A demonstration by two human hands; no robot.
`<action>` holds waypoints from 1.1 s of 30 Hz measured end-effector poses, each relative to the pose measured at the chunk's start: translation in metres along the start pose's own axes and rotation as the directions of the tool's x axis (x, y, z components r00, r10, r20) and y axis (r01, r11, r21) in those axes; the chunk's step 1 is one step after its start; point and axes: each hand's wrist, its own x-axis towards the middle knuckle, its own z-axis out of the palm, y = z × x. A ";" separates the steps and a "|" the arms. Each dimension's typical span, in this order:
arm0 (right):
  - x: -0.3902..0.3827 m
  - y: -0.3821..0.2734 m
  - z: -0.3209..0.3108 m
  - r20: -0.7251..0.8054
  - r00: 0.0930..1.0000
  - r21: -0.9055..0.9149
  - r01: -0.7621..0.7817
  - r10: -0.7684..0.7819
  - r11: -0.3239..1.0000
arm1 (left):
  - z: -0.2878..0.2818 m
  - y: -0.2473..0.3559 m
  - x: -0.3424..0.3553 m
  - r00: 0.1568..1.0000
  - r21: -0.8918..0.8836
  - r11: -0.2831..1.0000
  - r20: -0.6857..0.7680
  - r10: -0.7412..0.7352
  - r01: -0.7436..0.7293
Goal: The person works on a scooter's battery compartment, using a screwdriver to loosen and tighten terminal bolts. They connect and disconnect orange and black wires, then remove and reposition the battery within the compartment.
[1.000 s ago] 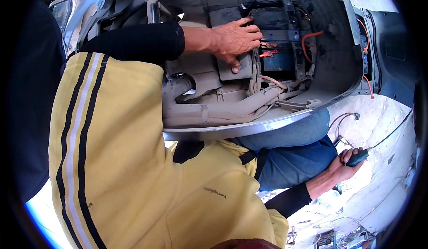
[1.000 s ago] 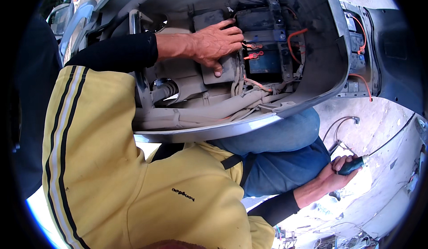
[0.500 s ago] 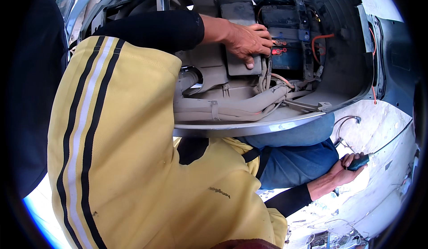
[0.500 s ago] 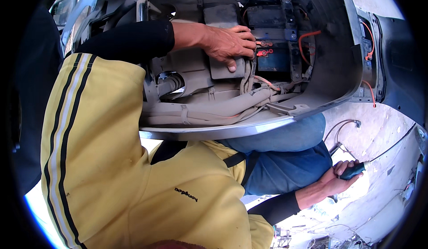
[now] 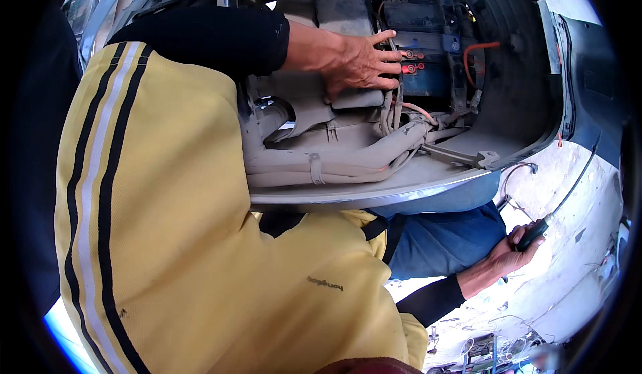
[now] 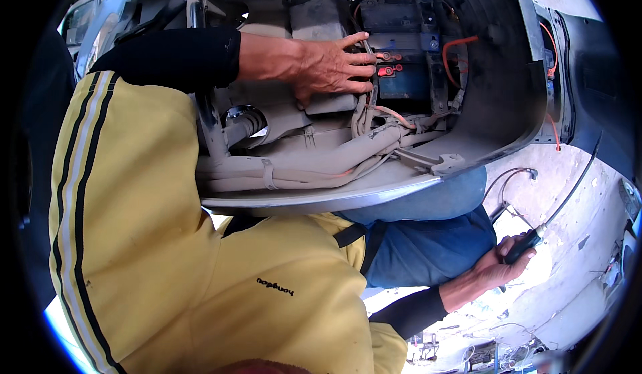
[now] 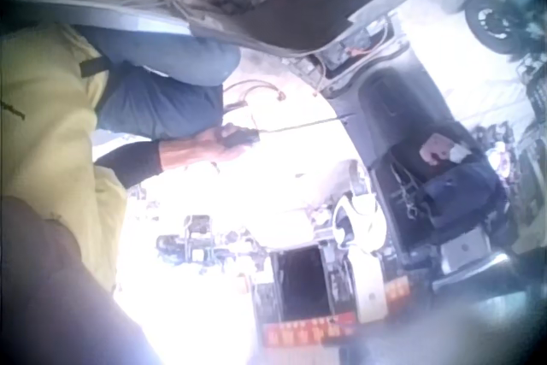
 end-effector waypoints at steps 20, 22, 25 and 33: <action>-0.003 -0.001 0.009 -0.003 1.000 -0.036 0.019 -0.020 0.999 | -0.005 0.020 -0.012 0.997 0.036 0.998 -0.041 0.058 -0.057; -0.002 0.001 0.007 0.004 1.000 -0.032 0.017 -0.017 0.999 | -0.012 0.016 -0.013 0.995 0.029 0.995 0.014 0.094 -0.094; -0.001 0.001 0.002 -0.020 1.000 -0.017 -0.001 0.001 1.000 | -0.018 0.017 -0.013 0.993 0.017 0.994 0.040 0.107 -0.107; 0.004 0.002 0.004 0.005 1.000 0.020 -0.028 0.028 0.999 | -0.015 0.005 -0.017 0.992 -0.084 0.988 -0.027 0.124 -0.126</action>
